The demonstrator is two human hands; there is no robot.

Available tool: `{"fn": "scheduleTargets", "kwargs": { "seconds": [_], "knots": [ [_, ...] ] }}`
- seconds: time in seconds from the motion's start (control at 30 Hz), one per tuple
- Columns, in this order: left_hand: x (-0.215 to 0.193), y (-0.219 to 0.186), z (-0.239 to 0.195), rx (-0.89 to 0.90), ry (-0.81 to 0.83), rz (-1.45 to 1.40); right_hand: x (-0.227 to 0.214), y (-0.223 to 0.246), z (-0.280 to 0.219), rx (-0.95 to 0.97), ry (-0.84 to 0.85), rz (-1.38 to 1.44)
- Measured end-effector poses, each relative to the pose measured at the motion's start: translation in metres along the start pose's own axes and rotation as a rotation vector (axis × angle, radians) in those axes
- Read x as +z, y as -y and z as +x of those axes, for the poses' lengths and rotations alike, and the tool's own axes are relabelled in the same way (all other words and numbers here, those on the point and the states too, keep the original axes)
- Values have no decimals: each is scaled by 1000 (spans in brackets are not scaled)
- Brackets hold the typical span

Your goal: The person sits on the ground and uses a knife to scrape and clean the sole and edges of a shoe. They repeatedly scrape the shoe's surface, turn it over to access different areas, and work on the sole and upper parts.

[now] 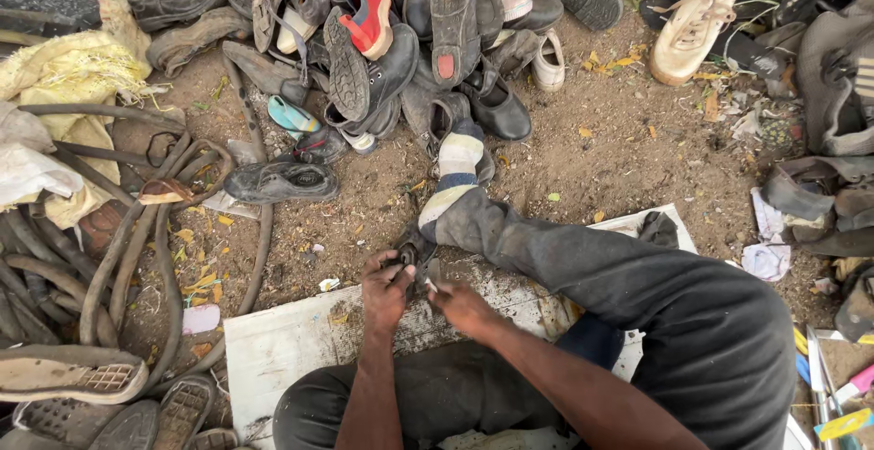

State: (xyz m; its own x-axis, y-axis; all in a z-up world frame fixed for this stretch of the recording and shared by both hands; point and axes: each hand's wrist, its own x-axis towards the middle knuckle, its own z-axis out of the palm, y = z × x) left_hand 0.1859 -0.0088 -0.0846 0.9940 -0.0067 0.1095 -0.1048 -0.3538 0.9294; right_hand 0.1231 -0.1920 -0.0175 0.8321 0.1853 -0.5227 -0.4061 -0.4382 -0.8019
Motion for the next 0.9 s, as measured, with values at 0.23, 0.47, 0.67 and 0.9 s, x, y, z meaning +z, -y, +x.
{"fn": "scheduleTargets", "kwargs": {
  "seconds": [0.23,0.47,0.67,0.9],
  "knots": [
    [-1,2,6,-182,-17,-151,22,-31,2,-170,-72,-52],
    [-3,21,1,-317,2,-767,46,-17,-25,-316,-202,-129],
    [16,11,-15,-302,-61,-902,42,-27,-28,-59,-72,-111],
    [51,-9,-32,-243,-68,-1249,32,-76,-61,-284,-226,-143]
  ]
}}
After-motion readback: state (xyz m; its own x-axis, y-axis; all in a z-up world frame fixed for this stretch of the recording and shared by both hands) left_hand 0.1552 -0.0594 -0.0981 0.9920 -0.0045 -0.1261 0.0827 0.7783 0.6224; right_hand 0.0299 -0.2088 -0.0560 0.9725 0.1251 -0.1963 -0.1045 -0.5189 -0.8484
